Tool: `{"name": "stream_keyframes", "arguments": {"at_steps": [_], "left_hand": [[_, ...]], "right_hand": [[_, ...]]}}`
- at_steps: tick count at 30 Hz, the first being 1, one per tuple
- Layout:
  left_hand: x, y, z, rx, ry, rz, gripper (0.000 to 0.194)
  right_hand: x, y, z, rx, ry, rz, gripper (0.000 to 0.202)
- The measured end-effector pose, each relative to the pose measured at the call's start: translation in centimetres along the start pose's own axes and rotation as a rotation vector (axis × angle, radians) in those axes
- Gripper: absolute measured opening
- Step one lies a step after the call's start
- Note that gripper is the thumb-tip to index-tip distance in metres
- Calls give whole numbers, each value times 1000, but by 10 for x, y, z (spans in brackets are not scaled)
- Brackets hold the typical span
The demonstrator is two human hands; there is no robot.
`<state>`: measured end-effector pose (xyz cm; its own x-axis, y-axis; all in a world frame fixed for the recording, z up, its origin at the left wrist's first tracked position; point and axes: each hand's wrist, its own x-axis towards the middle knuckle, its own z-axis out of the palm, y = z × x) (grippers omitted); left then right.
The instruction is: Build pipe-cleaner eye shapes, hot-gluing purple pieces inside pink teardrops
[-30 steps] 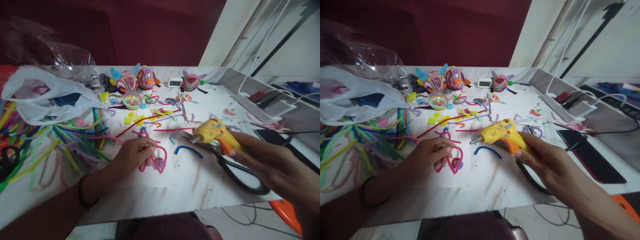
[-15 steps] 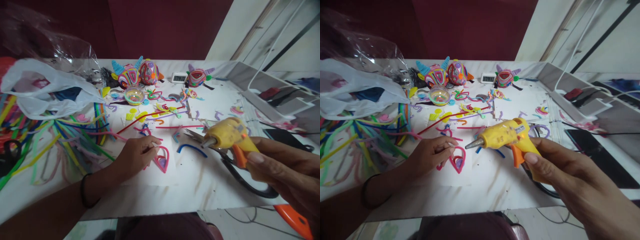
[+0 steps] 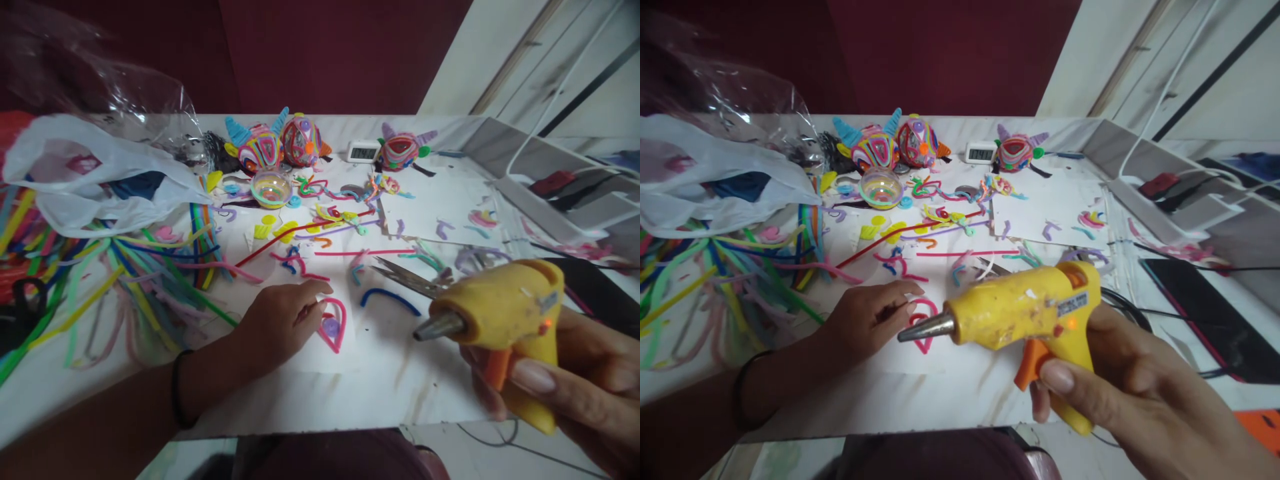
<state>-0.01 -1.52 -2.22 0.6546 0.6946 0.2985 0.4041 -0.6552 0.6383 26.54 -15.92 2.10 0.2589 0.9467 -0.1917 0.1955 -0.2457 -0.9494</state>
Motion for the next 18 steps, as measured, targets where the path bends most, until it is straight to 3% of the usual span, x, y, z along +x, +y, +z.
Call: {"name": "stream_keyframes", "arguments": {"at_steps": [4, 10, 13, 18], "left_hand": [[-3, -2, 1, 137, 8, 92, 23], [-2, 0, -3, 334, -31, 167, 19], [1, 1, -10, 288, -56, 217, 25], [6, 1, -19, 203, -222, 309, 46]], "right_hand": [[-3, 3, 2, -81, -88, 10, 28], [-5, 2, 4, -167, -62, -10, 27], [-3, 1, 4, -180, -65, -27, 26], [-2, 2, 7, -130, -66, -16, 26]]}}
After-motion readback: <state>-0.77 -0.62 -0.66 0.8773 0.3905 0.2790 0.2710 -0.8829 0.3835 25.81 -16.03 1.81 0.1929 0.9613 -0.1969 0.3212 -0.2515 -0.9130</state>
